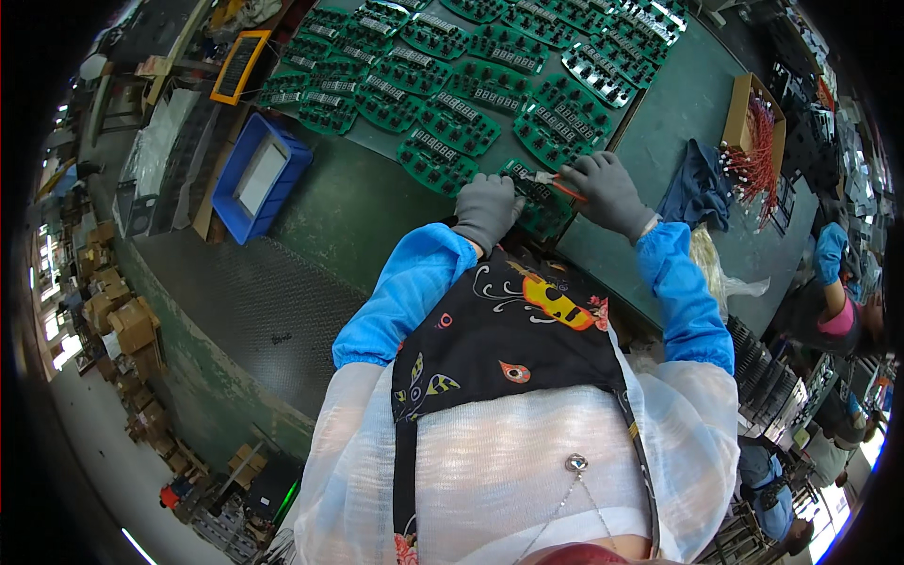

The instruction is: The person trims electronic components on a large PCB panel using pliers.

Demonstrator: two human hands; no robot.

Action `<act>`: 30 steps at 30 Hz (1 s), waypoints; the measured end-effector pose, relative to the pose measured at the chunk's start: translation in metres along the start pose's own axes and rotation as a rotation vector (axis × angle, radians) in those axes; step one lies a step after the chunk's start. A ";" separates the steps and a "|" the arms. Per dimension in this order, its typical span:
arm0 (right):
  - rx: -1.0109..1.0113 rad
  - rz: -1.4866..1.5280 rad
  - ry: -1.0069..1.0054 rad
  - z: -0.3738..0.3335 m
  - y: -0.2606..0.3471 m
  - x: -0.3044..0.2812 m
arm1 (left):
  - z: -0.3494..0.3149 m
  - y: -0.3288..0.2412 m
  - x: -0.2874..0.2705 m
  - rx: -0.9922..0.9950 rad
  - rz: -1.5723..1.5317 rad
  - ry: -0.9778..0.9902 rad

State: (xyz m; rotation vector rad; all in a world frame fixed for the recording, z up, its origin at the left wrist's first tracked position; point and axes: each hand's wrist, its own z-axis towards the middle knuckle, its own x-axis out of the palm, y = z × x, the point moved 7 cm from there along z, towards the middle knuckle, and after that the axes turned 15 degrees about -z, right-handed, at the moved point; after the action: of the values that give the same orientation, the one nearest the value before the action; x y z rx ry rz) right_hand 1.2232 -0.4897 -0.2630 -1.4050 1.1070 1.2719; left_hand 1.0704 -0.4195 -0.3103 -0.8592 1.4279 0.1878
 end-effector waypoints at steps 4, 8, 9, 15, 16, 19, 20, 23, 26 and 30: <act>-0.004 0.244 -0.014 -0.023 0.015 -0.019 | 0.002 0.004 0.007 -0.016 0.028 0.028; 0.135 0.325 -0.062 -0.041 0.014 -0.025 | 0.003 0.008 -0.003 -0.054 -0.042 0.080; 0.233 0.279 -0.074 -0.044 0.007 -0.025 | -0.001 0.010 -0.008 -0.052 -0.046 0.076; 0.285 0.354 -0.179 -0.035 0.035 -0.055 | -0.019 0.023 -0.020 -0.541 -1.681 0.011; 0.244 0.317 -0.158 -0.028 0.046 -0.057 | -0.020 0.023 -0.019 -0.543 -1.685 0.010; 0.252 0.327 -0.125 -0.016 0.060 -0.053 | -0.010 0.027 -0.009 -0.594 -1.971 0.124; 0.252 0.306 -0.112 -0.017 0.057 -0.048 | -0.011 0.035 -0.007 -0.592 -1.970 0.124; 0.320 0.238 -0.067 -0.020 0.032 -0.037 | -0.016 0.068 -0.008 -0.664 -1.980 -0.112; 0.275 0.129 -0.056 -0.003 0.006 -0.029 | -0.004 0.059 -0.028 -0.398 -1.060 -0.021; 0.080 0.021 -0.054 0.028 -0.012 -0.027 | 0.006 0.025 -0.029 -0.364 -0.428 0.198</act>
State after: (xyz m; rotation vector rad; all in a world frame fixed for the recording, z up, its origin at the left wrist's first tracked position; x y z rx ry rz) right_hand 1.2279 -0.4592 -0.2373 -1.2958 1.1261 1.2601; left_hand 1.0547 -0.3874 -0.2947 -1.4958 1.3749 0.0360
